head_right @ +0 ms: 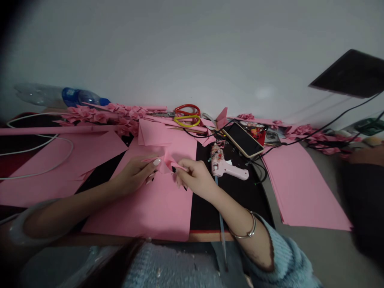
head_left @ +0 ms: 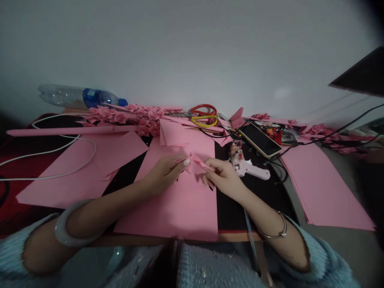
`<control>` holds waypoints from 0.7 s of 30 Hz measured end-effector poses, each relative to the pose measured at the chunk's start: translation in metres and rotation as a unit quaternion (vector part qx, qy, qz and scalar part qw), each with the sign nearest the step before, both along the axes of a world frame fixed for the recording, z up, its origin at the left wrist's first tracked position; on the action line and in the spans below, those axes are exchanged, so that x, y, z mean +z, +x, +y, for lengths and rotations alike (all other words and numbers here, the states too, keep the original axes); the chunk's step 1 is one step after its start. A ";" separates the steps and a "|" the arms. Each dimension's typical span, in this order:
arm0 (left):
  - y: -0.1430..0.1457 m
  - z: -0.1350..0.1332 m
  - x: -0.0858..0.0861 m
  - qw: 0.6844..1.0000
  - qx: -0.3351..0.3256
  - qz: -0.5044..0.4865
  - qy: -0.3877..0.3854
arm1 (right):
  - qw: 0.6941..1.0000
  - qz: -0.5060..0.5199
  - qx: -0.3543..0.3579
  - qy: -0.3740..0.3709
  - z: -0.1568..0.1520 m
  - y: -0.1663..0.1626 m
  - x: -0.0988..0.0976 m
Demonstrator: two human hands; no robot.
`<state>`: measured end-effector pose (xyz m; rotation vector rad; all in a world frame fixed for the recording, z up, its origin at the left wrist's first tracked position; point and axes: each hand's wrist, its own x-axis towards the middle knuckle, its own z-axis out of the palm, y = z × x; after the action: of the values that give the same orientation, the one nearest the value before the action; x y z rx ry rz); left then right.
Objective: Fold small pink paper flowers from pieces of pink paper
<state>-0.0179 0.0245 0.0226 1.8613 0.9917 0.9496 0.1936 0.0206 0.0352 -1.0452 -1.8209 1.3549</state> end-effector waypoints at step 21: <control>0.033 -0.006 0.002 0.980 0.111 -0.133 -0.097 | 0.979 0.061 -0.153 0.116 0.006 -0.037 -0.011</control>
<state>0.0153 0.0185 0.0250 1.4415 1.0975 1.1553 0.1563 0.0267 0.0246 -1.0418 -1.6052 0.9763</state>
